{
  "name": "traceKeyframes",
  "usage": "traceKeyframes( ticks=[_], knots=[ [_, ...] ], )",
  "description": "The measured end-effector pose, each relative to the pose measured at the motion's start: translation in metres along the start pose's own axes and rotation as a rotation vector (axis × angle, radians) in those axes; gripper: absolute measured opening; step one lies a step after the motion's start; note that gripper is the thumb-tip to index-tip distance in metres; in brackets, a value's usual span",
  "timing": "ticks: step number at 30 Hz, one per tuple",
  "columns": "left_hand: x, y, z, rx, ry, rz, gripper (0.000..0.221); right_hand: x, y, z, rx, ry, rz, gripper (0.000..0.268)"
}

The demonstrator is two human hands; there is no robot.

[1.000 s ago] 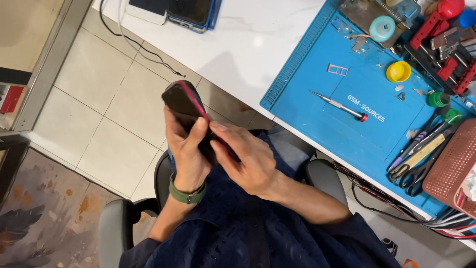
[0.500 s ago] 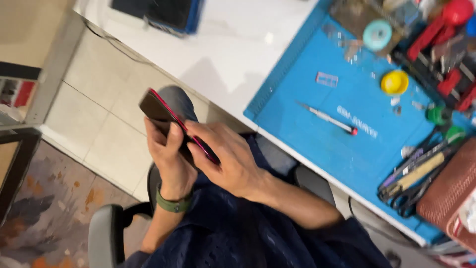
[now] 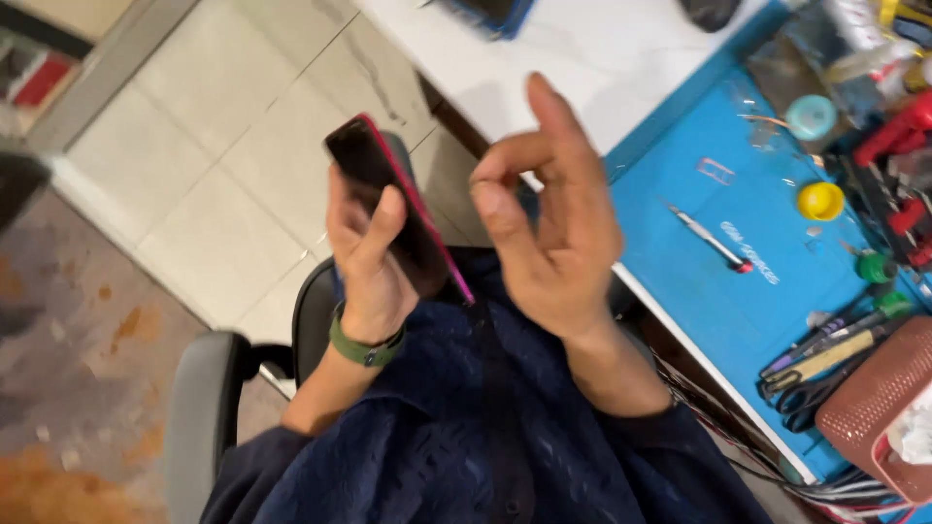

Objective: Inspecting and disassembling mobile phones at a repair station, including removing the SIM tray.

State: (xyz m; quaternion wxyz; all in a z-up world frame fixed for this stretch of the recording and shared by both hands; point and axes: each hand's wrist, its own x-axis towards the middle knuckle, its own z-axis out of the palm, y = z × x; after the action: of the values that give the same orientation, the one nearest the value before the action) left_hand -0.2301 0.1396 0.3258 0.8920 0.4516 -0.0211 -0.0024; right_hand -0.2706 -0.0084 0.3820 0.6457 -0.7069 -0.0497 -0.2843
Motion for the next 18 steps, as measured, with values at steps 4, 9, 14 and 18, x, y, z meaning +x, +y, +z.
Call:
traceKeyframes(
  ticks=[4, 9, 14, 18],
  knots=[
    [-0.005, 0.014, -0.022, -0.125, 0.018, 0.053, 0.064, -0.038, 0.005, 0.02, 0.093, -0.15, 0.086, 0.06],
    [0.003, 0.025, -0.037, -0.111, -0.133, -0.013, 0.045, -0.057, 0.011, 0.049, 0.079, -0.09, 0.074, 0.061],
    [0.003, 0.024, -0.05, -0.129, -0.149, -0.053, 0.054, -0.051, 0.008, 0.066, 0.09, -0.111, 0.046, 0.066],
    [0.006, 0.025, -0.054, -0.139, -0.201, -0.048, 0.049, -0.046, 0.009, 0.076, 0.051, -0.104, 0.014, 0.063]
  ],
)
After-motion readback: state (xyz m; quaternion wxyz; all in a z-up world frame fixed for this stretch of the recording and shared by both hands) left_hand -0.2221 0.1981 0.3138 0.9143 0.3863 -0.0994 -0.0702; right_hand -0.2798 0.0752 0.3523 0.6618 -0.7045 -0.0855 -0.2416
